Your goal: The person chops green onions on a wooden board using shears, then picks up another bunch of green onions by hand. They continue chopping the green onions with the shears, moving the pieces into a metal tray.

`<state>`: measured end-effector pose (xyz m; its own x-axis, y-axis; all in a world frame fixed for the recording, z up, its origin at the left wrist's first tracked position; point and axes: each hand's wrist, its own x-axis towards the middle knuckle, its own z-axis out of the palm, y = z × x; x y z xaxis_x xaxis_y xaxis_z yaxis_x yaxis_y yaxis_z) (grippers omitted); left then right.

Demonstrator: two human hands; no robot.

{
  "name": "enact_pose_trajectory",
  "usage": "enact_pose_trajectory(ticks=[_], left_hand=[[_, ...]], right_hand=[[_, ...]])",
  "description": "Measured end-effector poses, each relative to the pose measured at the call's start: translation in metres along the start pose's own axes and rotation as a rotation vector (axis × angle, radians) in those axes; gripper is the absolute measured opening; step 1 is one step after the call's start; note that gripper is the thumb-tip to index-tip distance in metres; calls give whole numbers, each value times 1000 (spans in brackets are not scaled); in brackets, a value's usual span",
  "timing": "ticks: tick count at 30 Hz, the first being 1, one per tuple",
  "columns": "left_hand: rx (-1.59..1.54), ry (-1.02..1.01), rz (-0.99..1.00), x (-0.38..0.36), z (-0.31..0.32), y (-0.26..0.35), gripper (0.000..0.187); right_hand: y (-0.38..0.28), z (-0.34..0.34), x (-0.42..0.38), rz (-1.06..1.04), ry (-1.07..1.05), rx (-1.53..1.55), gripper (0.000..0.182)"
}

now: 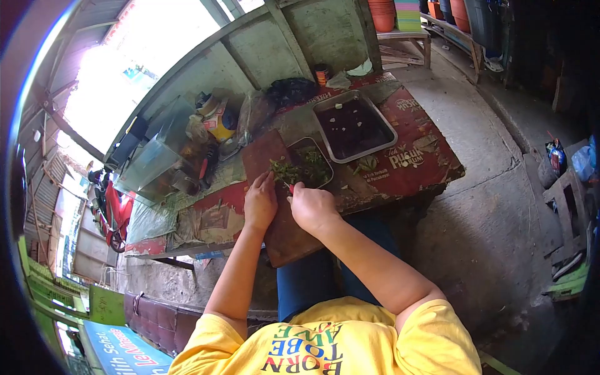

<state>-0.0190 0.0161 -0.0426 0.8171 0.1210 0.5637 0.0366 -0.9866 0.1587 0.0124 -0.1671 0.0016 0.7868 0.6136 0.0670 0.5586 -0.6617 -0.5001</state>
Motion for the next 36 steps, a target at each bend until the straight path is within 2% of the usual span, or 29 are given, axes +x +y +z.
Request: enact_pose_trajectory(ticks=[11,23,26,30,32,36], left_hand=[[-23,-2,19,2,-2,-2,29],[-51,8,12,5,-3,-4,28],[-45,18,21,4,-1,-3,28],[47,52,75,3,-5,-4,30],[26,56,63,1,-3,-2,30],[23,49,35,1,-3,-1,30]], right_hand=[[-1,2,13,-26,-64,-25,36],[-5,26,65,11,-201,-150,32],[2,33,56,14,-126,-81,36],[6,5,3,1,-169,-93,35],[5,-9,-18,32,-245,-97,28],[13,-7,-16,-4,-196,-73,33]])
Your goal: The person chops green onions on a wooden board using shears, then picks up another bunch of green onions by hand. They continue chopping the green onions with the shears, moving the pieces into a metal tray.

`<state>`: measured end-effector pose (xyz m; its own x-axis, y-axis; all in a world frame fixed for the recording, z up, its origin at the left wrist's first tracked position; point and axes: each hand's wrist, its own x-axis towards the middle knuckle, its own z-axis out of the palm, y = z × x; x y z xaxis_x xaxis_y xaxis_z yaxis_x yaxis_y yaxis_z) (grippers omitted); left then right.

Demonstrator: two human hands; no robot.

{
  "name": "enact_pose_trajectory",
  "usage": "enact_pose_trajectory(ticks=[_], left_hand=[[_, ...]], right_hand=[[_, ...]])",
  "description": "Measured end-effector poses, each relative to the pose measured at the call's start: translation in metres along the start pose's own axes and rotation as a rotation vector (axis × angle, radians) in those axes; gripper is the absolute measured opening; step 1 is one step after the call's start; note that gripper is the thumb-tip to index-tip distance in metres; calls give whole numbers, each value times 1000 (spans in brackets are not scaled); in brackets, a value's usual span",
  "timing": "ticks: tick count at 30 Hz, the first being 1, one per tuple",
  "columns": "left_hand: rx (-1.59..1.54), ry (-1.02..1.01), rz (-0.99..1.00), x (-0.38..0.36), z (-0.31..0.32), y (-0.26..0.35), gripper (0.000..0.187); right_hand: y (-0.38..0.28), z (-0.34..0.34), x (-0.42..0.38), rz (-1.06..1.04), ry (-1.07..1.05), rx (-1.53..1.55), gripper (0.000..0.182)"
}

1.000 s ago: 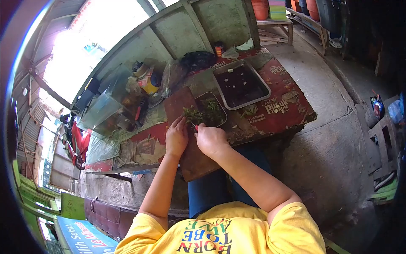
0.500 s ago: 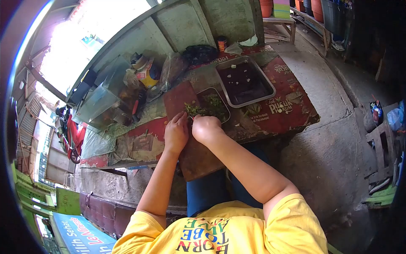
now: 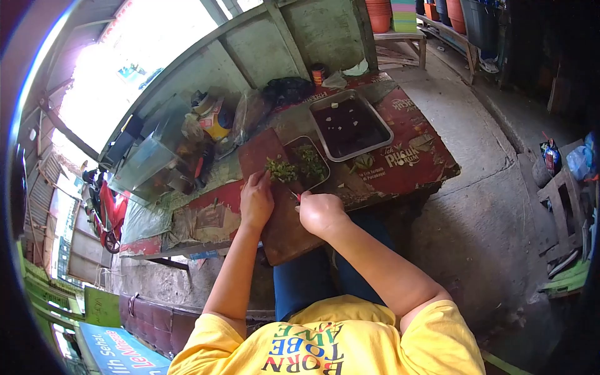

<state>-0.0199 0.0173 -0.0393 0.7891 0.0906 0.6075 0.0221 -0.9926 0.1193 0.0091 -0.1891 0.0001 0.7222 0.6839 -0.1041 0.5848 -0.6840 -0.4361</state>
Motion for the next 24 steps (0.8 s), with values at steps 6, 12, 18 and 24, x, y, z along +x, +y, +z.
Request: enact_pose_trajectory(ticks=[6,12,18,24], left_hand=[[-54,-13,-49,-1,4,-3,27],[-99,-16,-86,0,1,0,25],[-118,-28,-75,2,-1,-5,24],[-113,-21,-61,4,-3,-4,24]], right_hand=[[-11,6,18,-27,201,55,36],[-10,14,30,-40,166,25,36],[-8,12,44,-83,157,3,38],[-12,14,70,-66,89,-11,39]])
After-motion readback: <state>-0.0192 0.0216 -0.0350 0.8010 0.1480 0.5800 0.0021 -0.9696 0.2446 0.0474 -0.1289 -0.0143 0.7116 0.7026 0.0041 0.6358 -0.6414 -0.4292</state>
